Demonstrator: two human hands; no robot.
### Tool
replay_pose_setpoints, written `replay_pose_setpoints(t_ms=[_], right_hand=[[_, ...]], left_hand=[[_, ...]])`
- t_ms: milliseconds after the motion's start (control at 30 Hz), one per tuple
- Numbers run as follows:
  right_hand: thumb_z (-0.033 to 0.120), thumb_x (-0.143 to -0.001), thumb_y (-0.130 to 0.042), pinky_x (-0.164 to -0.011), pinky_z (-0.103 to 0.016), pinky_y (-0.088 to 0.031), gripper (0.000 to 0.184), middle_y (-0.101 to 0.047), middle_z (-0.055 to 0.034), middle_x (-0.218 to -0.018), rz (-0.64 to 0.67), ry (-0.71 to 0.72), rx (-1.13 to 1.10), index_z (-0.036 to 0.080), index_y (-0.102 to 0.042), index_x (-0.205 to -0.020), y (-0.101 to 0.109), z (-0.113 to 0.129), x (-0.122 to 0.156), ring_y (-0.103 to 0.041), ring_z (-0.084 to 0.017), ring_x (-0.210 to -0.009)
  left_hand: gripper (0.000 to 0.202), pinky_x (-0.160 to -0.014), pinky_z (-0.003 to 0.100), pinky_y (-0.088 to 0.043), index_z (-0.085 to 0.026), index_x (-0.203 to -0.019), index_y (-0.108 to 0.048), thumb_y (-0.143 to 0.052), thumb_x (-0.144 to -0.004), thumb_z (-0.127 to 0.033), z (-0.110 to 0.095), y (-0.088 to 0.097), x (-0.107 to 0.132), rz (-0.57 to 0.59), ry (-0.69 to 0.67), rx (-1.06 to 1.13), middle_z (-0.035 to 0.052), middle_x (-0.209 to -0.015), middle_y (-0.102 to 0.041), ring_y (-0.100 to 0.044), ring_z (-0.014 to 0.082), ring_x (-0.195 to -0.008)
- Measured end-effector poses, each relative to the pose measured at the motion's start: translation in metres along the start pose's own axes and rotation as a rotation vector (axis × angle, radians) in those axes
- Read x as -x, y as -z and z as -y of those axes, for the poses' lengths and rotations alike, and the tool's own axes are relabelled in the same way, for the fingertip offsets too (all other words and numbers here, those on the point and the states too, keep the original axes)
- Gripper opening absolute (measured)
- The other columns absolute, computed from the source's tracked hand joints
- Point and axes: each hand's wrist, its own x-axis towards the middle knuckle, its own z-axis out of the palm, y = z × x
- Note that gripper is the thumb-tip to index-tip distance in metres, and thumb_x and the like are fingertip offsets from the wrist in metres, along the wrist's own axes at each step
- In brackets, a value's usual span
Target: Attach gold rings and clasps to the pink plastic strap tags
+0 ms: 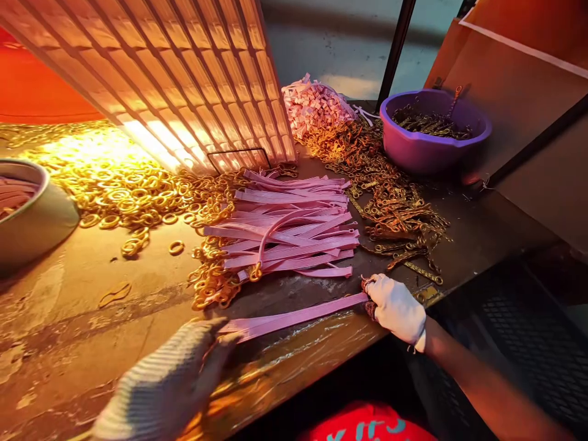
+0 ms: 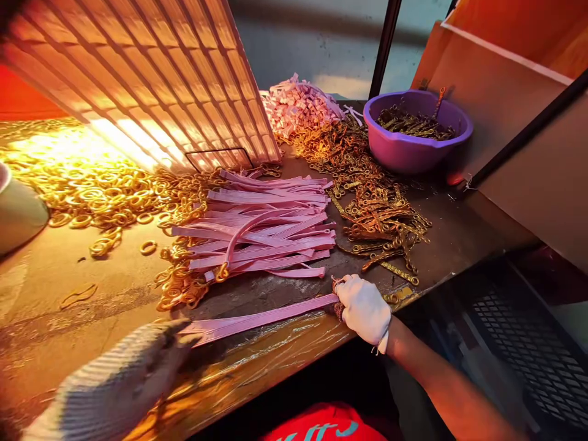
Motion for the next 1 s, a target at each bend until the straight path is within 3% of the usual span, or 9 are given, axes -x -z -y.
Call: replay_pose_setpoints(t_ms=[133, 233, 333, 500, 633, 700, 800, 867, 1000], right_hand=[[0.008, -0.089, -0.050, -0.087, -0.036, -0.049, 0.025, -0.065, -0.0142, -0.109, -0.010, 0.001, 0.069, 0.013, -0.066, -0.108, -0.002, 0.002, -0.003, -0.061, -0.026, -0.097], [0.027, -0.092, -0.061, -0.092, -0.039, -0.049, 0.028, -0.064, -0.0168, -0.113, -0.094, 0.086, 0.023, 0.010, -0.065, -0.114, 0.001, -0.006, -0.003, -0.060, -0.030, -0.103], [0.039, -0.096, -0.059, -0.092, -0.035, -0.049, 0.039, -0.066, -0.0157, -0.114, -0.199, 0.128, -0.113, 0.011, -0.062, -0.122, 0.004, -0.021, -0.010, -0.062, -0.028, -0.105], [0.018, -0.096, -0.049, -0.085, -0.031, -0.048, 0.027, -0.070, -0.0124, -0.104, -0.357, -0.111, -0.045, 0.014, -0.065, -0.117, 0.004, -0.039, -0.036, -0.065, -0.024, -0.097], [0.008, -0.085, -0.053, -0.074, -0.028, -0.044, 0.028, -0.069, -0.0121, -0.099, -0.261, -0.203, 0.180, 0.014, -0.067, -0.108, 0.008, -0.033, -0.059, -0.063, -0.023, -0.090], [0.008, -0.085, -0.054, -0.068, -0.028, -0.041, 0.022, -0.067, -0.0123, -0.097, -0.226, -0.199, 0.262, 0.015, -0.067, -0.101, 0.010, -0.028, -0.069, -0.063, -0.023, -0.088], [0.012, -0.082, -0.061, -0.064, -0.029, -0.038, 0.015, -0.066, -0.0121, -0.096, -0.202, -0.200, 0.330, 0.016, -0.066, -0.096, 0.011, -0.023, -0.076, -0.063, -0.024, -0.083], [0.015, -0.078, -0.067, -0.064, -0.030, -0.038, 0.016, -0.065, -0.0123, -0.094, -0.202, -0.172, 0.365, 0.016, -0.066, -0.094, 0.007, -0.024, -0.076, -0.062, -0.025, -0.081], [0.021, -0.073, -0.074, -0.066, -0.033, -0.041, 0.022, -0.064, -0.0140, -0.088, -0.300, -0.067, 0.455, 0.013, -0.065, -0.091, -0.010, -0.039, -0.076, -0.061, -0.028, -0.078]], left_hand=[[0.030, -0.084, 0.046, -0.058, -0.011, -0.114, -0.068, -0.054, -0.094, -0.029, -0.029, -0.013, 0.007, -0.048, -0.214, -0.196, 0.0198, -0.109, -0.074, -0.073, 0.0345, -0.091], [0.028, -0.083, 0.046, -0.059, -0.011, -0.113, -0.069, -0.049, -0.096, -0.020, -0.025, -0.016, 0.009, -0.001, -0.236, -0.236, 0.0193, -0.107, -0.075, -0.073, 0.0332, -0.090], [0.030, -0.083, 0.043, -0.061, -0.013, -0.111, -0.070, -0.045, -0.096, -0.016, -0.016, -0.014, 0.009, 0.061, -0.218, -0.189, 0.0167, -0.107, -0.075, -0.073, 0.0303, -0.091], [0.035, -0.082, 0.043, -0.062, -0.020, -0.116, -0.068, -0.043, -0.093, -0.012, -0.012, -0.001, 0.009, 0.067, -0.213, -0.114, 0.0110, -0.108, -0.075, -0.073, 0.0285, -0.093], [0.032, -0.080, 0.052, -0.060, -0.017, -0.110, -0.070, -0.044, -0.091, -0.014, -0.008, 0.020, 0.005, 0.018, -0.235, -0.170, 0.0160, -0.107, -0.073, -0.070, 0.0349, -0.092], [0.033, -0.077, 0.052, -0.059, -0.017, -0.103, -0.071, -0.041, -0.091, -0.012, -0.006, 0.029, 0.001, 0.069, -0.237, -0.155, 0.0156, -0.102, -0.073, -0.069, 0.0343, -0.088], [0.032, -0.079, 0.046, -0.058, -0.020, -0.108, -0.071, -0.044, -0.091, -0.012, 0.000, 0.035, -0.006, 0.142, -0.180, -0.063, 0.0115, -0.103, -0.074, -0.069, 0.0297, -0.090], [0.030, -0.084, 0.042, -0.057, -0.021, -0.117, -0.068, -0.051, -0.093, -0.018, 0.009, 0.036, -0.012, 0.122, -0.091, -0.025, 0.0106, -0.109, -0.073, -0.068, 0.0277, -0.095], [0.024, -0.089, 0.037, -0.054, -0.020, -0.109, -0.070, -0.054, -0.095, -0.032, 0.053, 0.034, -0.034, 0.046, 0.144, 0.028, 0.0092, -0.107, -0.074, -0.069, 0.0248, -0.099]])
